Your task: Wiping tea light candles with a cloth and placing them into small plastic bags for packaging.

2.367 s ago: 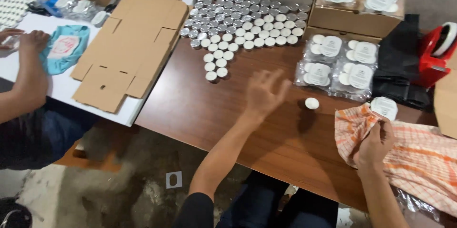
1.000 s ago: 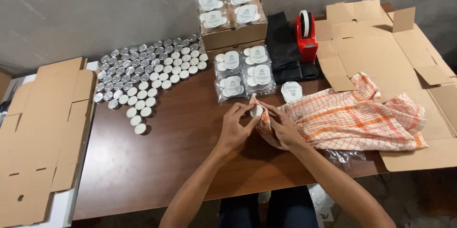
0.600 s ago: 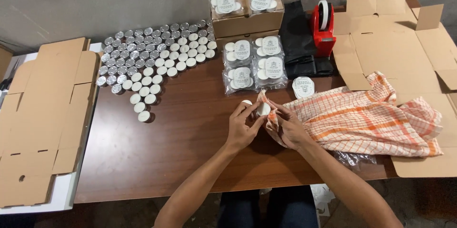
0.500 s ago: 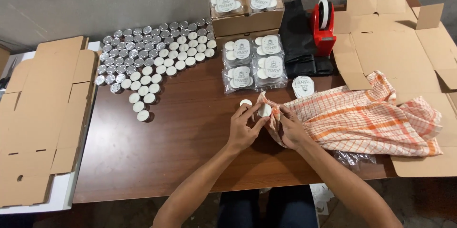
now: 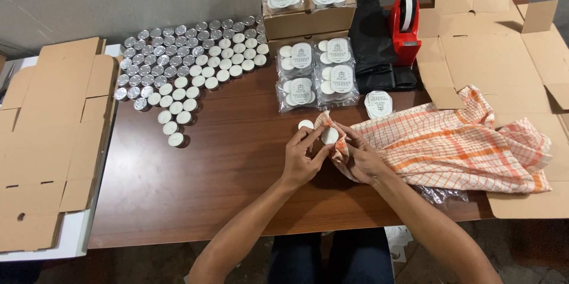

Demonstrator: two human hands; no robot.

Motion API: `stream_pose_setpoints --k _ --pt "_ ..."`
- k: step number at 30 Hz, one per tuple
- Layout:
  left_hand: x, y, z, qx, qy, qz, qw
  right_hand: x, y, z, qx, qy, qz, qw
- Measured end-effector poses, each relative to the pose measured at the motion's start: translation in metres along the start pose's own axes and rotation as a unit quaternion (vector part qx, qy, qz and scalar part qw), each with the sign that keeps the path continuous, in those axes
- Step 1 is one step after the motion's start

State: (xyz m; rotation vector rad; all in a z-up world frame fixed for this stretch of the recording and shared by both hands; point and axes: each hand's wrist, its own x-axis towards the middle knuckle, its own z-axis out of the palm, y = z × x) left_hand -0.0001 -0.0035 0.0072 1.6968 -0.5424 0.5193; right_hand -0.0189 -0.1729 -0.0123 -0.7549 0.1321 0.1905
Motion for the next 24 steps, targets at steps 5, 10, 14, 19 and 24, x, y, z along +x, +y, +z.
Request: stream_pose_setpoints --k 5,10,14,19,24 --pt "-0.004 -0.005 0.004 -0.004 0.001 0.009 1.000 -0.008 -0.010 0.017 -0.008 0.016 0.004 1.000" --pt "0.000 0.005 0.002 -0.006 0.004 0.011 1.000 -0.002 -0.002 0.002 0.004 0.013 -0.003 1.000" --pt "-0.004 -0.006 0.005 -0.004 0.008 0.017 1.000 0.003 -0.006 0.002 -0.005 0.007 0.002 1.000" --pt "-0.002 0.005 0.001 -0.005 0.002 0.024 1.000 -0.001 -0.002 -0.004 -0.037 0.006 -0.006 0.999" --pt "-0.004 0.000 0.003 -0.007 0.006 0.040 0.999 -0.003 -0.011 0.009 -0.042 0.003 -0.027 0.999"
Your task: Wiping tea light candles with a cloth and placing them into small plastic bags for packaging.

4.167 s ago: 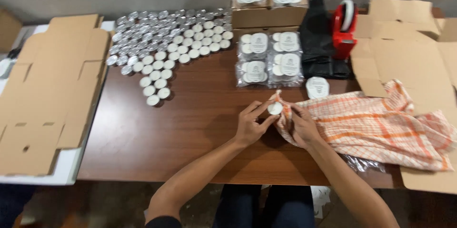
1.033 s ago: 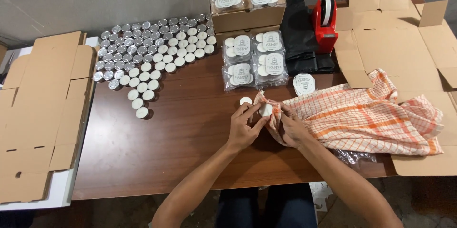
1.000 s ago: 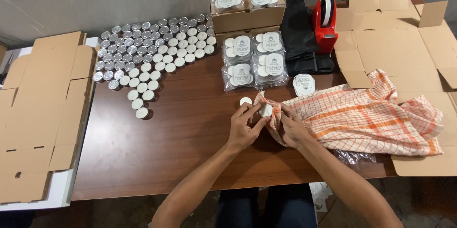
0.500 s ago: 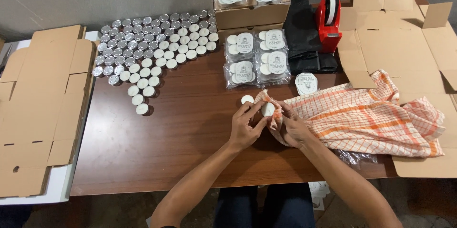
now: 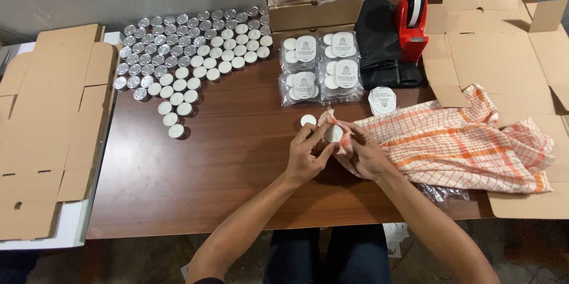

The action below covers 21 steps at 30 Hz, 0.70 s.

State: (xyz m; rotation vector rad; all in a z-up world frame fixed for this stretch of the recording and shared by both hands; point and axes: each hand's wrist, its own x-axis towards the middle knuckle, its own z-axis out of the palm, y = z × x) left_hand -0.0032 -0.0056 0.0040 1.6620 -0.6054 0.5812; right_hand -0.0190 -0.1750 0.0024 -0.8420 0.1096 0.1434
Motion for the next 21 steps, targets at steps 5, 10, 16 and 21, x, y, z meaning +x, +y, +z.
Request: stream_pose_setpoints --k 5,10,16,21 --pt "0.001 0.003 -0.001 -0.001 0.003 -0.009 1.000 0.013 0.012 -0.016 -0.038 -0.024 -0.002 0.999" --pt "0.002 0.004 -0.003 0.002 0.006 -0.008 1.000 -0.002 0.009 -0.012 -0.048 -0.028 -0.014 0.998" --pt "0.001 -0.002 -0.005 0.023 0.017 -0.005 1.000 0.008 0.013 -0.012 -0.134 -0.003 -0.098 0.986" --pt "-0.001 -0.005 -0.004 0.035 0.020 -0.003 0.999 -0.006 0.014 -0.006 -0.131 0.012 -0.082 0.988"
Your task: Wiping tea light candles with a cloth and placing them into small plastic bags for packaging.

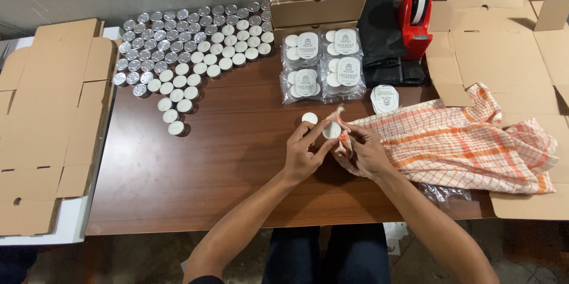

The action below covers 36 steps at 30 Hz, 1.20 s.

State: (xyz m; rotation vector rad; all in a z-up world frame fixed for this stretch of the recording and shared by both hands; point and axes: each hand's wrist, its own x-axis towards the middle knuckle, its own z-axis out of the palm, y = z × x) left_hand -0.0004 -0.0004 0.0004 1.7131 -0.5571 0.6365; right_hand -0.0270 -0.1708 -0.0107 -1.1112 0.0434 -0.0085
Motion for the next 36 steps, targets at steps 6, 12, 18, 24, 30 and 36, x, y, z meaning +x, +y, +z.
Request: stream_pose_setpoints --k 6,12,18,24,30,36 --pt "0.005 0.004 0.000 0.012 0.005 -0.007 1.000 0.015 0.011 -0.013 -0.025 0.028 -0.031 0.999" --pt "0.000 -0.004 0.002 0.021 0.004 -0.011 1.000 0.022 0.019 -0.021 -0.006 0.022 0.010 1.000" --pt "-0.003 -0.002 0.003 0.032 -0.005 -0.011 0.999 0.007 -0.015 0.015 0.006 0.003 0.024 1.000" --pt "-0.003 -0.001 0.002 0.050 -0.016 -0.019 0.998 0.008 -0.011 0.015 -0.039 0.040 0.001 0.998" --pt "-0.002 -0.004 0.002 0.050 -0.025 -0.015 0.998 0.014 0.002 -0.002 -0.083 0.054 -0.011 0.995" --pt "-0.005 -0.001 0.002 0.080 -0.028 -0.011 0.996 0.009 -0.015 0.009 -0.170 0.032 -0.009 0.985"
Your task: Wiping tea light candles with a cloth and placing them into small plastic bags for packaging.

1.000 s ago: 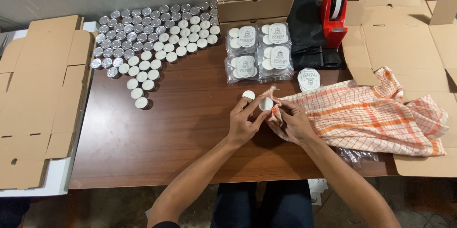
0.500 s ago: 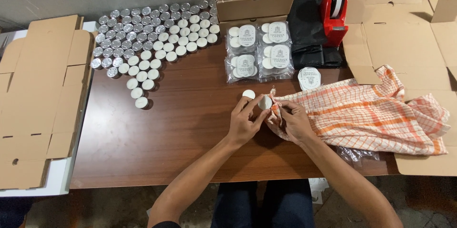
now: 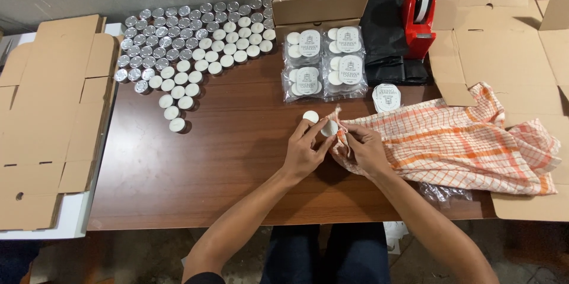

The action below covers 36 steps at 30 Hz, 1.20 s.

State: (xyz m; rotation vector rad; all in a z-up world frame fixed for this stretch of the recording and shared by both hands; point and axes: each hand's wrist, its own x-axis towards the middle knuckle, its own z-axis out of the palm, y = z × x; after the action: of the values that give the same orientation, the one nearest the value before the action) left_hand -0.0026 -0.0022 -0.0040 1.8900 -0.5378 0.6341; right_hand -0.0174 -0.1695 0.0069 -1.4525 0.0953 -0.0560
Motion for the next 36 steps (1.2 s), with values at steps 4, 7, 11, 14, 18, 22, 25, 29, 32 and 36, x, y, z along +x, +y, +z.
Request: stream_pose_setpoints --k 4,7,11,14,18,22,25,29,32,36 --pt "0.004 0.003 -0.002 -0.007 -0.003 -0.003 1.000 0.003 -0.005 0.003 0.016 -0.010 0.003 1.000" --pt "0.001 0.001 -0.001 -0.008 -0.004 -0.008 1.000 0.005 0.004 -0.002 0.021 -0.012 0.003 1.000" --pt "0.002 -0.001 0.001 -0.009 -0.007 -0.016 1.000 0.008 0.004 -0.001 0.029 -0.012 -0.005 1.000" --pt "0.002 0.000 -0.001 -0.009 -0.009 -0.021 1.000 -0.004 -0.008 0.003 0.014 -0.014 -0.006 1.000" --pt "0.012 -0.002 -0.004 0.004 -0.014 -0.012 1.000 -0.007 -0.017 0.005 0.020 0.065 -0.012 0.998" --pt "0.025 -0.010 -0.020 0.144 0.019 0.050 0.988 0.007 -0.004 -0.015 -0.034 0.180 -0.094 0.979" --pt "0.024 -0.013 -0.020 0.169 0.011 0.055 0.984 0.013 0.009 -0.030 -0.060 0.193 -0.153 0.967" --pt "0.015 -0.019 -0.007 0.191 -0.033 0.016 0.981 0.011 0.002 -0.025 -0.073 0.172 -0.175 0.967" --pt "0.002 -0.037 0.006 0.219 -0.056 0.009 0.974 0.003 -0.012 -0.014 -0.086 0.157 -0.186 0.966" --pt "0.004 -0.024 -0.002 0.230 -0.059 -0.011 0.971 0.010 0.012 -0.033 -0.095 0.144 -0.187 0.967"
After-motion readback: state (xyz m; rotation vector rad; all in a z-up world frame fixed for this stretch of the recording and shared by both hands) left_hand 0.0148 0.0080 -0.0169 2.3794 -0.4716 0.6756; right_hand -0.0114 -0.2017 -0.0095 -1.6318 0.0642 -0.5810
